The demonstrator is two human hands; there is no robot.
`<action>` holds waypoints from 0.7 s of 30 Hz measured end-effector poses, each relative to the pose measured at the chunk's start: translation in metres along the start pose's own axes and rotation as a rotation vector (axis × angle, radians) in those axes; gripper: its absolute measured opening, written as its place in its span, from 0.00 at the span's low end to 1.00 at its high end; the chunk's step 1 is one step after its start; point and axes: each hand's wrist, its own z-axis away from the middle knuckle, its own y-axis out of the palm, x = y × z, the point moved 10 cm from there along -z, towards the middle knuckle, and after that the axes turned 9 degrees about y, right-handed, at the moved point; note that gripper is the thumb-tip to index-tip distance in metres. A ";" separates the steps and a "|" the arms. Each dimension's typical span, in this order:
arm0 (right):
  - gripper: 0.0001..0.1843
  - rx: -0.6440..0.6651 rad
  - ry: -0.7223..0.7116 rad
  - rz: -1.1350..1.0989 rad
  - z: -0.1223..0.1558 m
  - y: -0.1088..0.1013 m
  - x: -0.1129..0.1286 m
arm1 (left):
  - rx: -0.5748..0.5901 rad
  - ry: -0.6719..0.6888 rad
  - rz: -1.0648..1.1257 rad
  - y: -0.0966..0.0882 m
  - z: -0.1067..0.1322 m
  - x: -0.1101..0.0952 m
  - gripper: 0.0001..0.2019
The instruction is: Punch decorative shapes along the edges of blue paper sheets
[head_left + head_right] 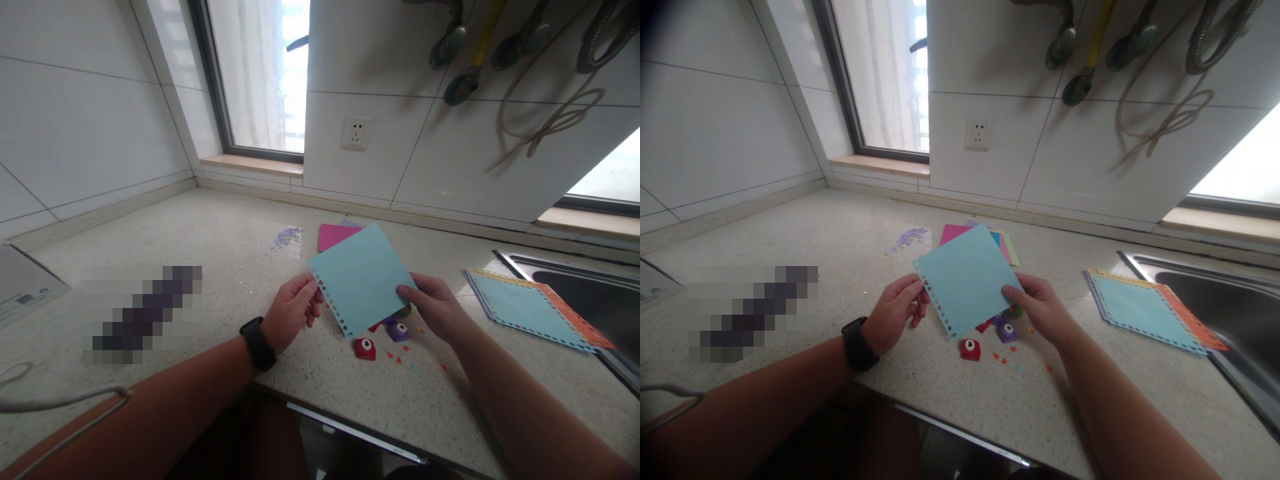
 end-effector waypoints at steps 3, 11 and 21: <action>0.15 -0.012 0.008 0.000 0.000 -0.001 0.000 | 0.003 0.003 -0.001 0.000 0.000 0.001 0.12; 0.15 -0.026 0.019 -0.016 0.000 -0.002 -0.002 | 0.007 0.003 -0.018 -0.001 0.000 0.001 0.13; 0.13 -0.013 0.016 -0.051 0.001 -0.002 -0.002 | 0.142 -0.062 -0.039 0.012 0.004 0.009 0.13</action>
